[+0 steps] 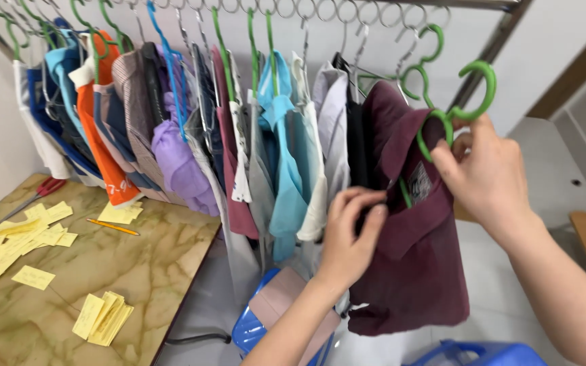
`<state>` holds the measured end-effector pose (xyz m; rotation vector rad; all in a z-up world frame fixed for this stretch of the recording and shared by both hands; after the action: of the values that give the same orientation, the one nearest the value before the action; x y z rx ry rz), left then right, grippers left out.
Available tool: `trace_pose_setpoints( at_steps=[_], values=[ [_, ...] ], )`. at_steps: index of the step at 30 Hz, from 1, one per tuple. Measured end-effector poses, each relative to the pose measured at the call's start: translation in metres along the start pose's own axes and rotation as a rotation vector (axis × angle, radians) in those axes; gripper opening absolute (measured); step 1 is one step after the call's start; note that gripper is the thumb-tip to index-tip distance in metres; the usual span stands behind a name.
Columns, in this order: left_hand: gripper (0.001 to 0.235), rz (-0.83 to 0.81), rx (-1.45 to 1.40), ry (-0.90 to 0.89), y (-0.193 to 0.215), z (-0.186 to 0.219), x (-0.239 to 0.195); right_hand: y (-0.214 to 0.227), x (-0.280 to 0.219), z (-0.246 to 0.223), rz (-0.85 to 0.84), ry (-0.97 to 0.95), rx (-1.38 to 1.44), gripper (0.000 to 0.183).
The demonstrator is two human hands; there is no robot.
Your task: The person folds a beige t-shirt, a maroon long-sleeved shirt, and a black t-shirt on a marble-patterned table. They retrieve the shirts from a nearby clothing rack, fold them neatly by hand, and place them in a stack on the table.
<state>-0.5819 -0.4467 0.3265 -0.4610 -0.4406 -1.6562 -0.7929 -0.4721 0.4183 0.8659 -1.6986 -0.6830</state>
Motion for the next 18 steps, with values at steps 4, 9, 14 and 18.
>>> trace_pose_setpoints(
  at_steps=[4, 9, 14, 18],
  values=[
    [0.047, -0.207, 0.110, -0.091, -0.050, 0.001, -0.031, 0.021, -0.061, 0.001, 0.014, -0.092, 0.070, 0.032],
    [0.061, -0.466, 0.235, -0.083, -0.070, 0.043, -0.106, 0.019, -0.107, 0.005, -0.017, -0.143, -0.178, 0.034],
    [0.061, -0.441, 0.324, 0.013, -0.044, 0.061, -0.144, 0.004, -0.136, -0.027, -0.165, -0.173, -0.245, 0.025],
    [0.062, -0.304, 0.553, -0.054, -0.017, 0.076, -0.160, -0.057, -0.149, -0.027, -0.251, -0.077, -0.405, 0.026]
  ],
)
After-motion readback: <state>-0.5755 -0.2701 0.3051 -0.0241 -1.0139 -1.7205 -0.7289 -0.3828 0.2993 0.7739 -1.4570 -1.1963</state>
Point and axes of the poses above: each hand's wrist, its own x-axis towards the middle knuckle, its own y-axis out of the back of the hand, z = x × y, the point moved 6 cm from there along x, towards the middle knuckle, and after that the axes turned 5 degrees about -x, right-handed, at the moved point
